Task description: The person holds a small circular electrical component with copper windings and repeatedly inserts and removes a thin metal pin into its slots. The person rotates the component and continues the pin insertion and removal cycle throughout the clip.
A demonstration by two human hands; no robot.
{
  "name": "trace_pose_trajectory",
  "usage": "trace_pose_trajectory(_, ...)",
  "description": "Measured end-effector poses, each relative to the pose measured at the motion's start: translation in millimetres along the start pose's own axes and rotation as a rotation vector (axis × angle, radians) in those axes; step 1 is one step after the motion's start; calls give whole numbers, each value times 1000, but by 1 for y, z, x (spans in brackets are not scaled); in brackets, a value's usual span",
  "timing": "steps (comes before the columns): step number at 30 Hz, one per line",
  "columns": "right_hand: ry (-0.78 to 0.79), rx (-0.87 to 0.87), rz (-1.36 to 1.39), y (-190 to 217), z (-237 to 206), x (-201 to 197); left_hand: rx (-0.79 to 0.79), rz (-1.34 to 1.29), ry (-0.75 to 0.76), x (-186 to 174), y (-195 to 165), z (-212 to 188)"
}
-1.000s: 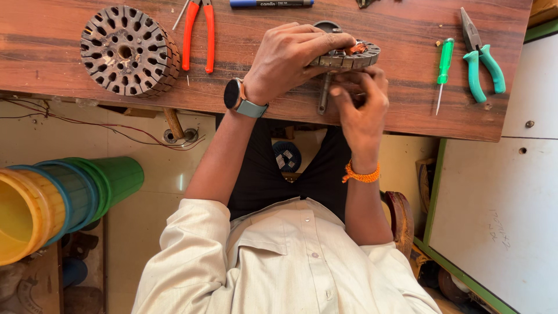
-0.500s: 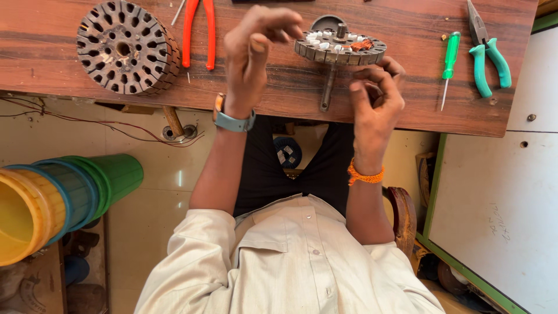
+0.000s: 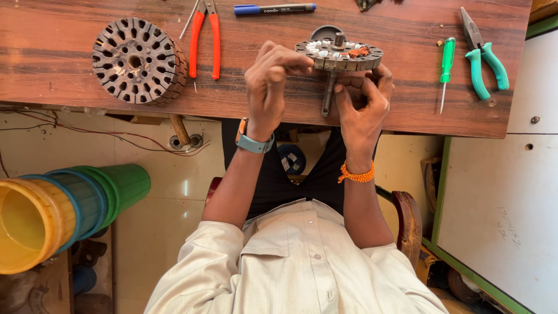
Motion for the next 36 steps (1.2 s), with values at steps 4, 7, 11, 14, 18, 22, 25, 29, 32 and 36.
trace_pose_trajectory(4,21,24,53,-2,-12,-4,179,278,-57,6,-19,-2)
trace_pose_trajectory(7,28,-51,66,-2,-25,-12,295,309,38,15,-31,-6)
trace_pose_trajectory(11,23,133,397,-19,-51,-16,209,457,204,34,-23,-14)
trace_pose_trajectory(14,23,192,668,-22,-67,-18,222,537,152,32,-15,-20)
trace_pose_trajectory(18,24,379,972,-23,-73,-28,247,501,160,20,-5,-30)
trace_pose_trajectory(22,139,270,699,3,-66,-33,246,422,150,6,2,-43)
trace_pose_trajectory(25,228,127,424,20,-40,-39,267,407,147,5,7,-45)
trace_pose_trajectory(29,249,-69,352,37,-3,-27,284,413,157,5,14,-43)
trace_pose_trajectory(32,264,-118,258,42,10,-11,293,417,147,-1,18,-40)
trace_pose_trajectory(36,365,-155,178,53,17,1,290,409,154,-12,23,-38)
Point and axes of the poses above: each hand's wrist, its own z-axis towards the middle knuckle, its own x-axis out of the palm, y = z × x, the point moved 6 cm from there along z, towards the middle knuckle, and after that the axes turned 13 degrees about -x, right-handed, at the moved point
